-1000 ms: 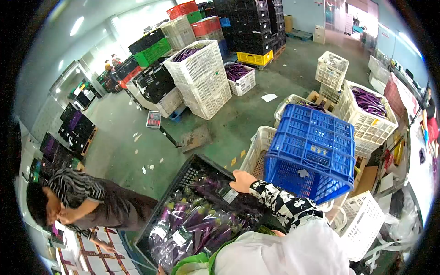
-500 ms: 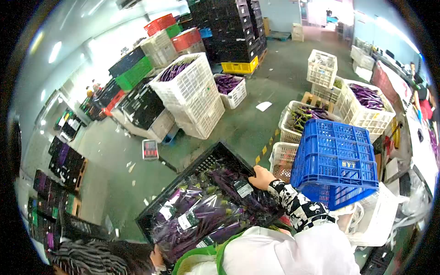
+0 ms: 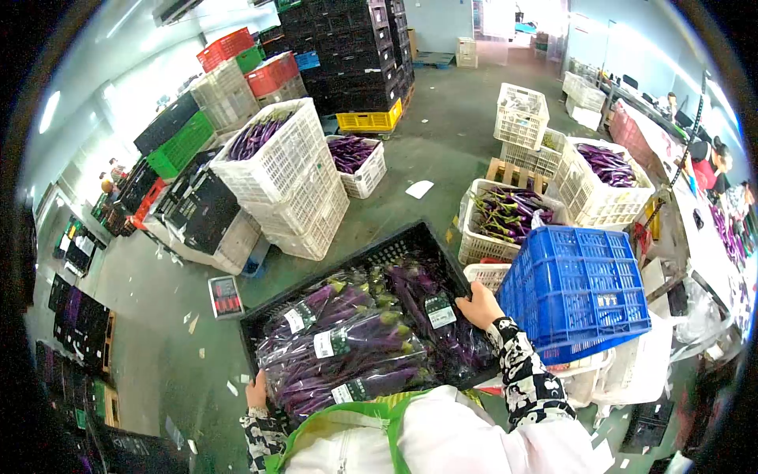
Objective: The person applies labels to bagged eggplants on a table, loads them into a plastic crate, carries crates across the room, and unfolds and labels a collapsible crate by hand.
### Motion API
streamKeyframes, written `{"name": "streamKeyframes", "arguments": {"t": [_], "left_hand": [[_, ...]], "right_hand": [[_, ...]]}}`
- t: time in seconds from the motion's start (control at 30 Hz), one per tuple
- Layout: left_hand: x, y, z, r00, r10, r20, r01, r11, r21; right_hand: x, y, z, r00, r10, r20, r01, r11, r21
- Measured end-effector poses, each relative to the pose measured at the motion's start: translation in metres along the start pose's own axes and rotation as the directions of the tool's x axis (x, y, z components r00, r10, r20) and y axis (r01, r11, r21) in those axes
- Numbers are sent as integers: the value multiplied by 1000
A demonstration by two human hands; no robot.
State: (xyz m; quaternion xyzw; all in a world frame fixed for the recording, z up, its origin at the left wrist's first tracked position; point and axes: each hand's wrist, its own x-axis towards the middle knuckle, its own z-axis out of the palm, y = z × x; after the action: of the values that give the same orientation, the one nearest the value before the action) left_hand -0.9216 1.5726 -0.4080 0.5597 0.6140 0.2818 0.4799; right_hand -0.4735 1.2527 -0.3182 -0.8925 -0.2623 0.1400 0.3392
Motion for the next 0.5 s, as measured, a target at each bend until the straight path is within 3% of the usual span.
{"name": "streamKeyframes", "arguments": {"t": [0.07, 0.1, 0.13, 0.2, 0.27, 0.37, 0.4, 0.47, 0.5], "left_hand": [[28, 25, 24, 998, 8, 57, -7, 1000, -19], [49, 34, 36, 997, 56, 56, -57, 998, 19], [69, 44, 55, 993, 103, -63, -100, 993, 59], [105, 74, 78, 995, 39, 93, -47, 996, 81], [133, 106, 103, 992, 101, 77, -113, 977, 183], [165, 151, 139, 985, 87, 146, -107, 985, 134], [211, 120, 147, 975, 194, 104, -213, 952, 218], [301, 59, 163, 916, 400, 17, -370, 830, 417], [289, 105, 176, 951, 293, 96, -308, 887, 344]], "right_hand": [[19, -6, -1, 999, 13, -53, -7, 992, 125], [39, -3, 4, 996, 68, -53, -62, 993, 100], [62, -1, 6, 996, 82, -35, -81, 996, 25], [103, -2, 5, 995, 87, -38, -82, 989, 124], [150, 5, 11, 994, 65, -86, -59, 996, 72], [201, 8, 6, 990, 66, -127, -53, 993, 105], [219, 23, 12, 986, 156, -64, -141, 971, 191], [236, 7, -5, 975, 222, -25, -214, 961, 174], [249, 22, -2, 985, 147, -92, -134, 981, 139]]}}
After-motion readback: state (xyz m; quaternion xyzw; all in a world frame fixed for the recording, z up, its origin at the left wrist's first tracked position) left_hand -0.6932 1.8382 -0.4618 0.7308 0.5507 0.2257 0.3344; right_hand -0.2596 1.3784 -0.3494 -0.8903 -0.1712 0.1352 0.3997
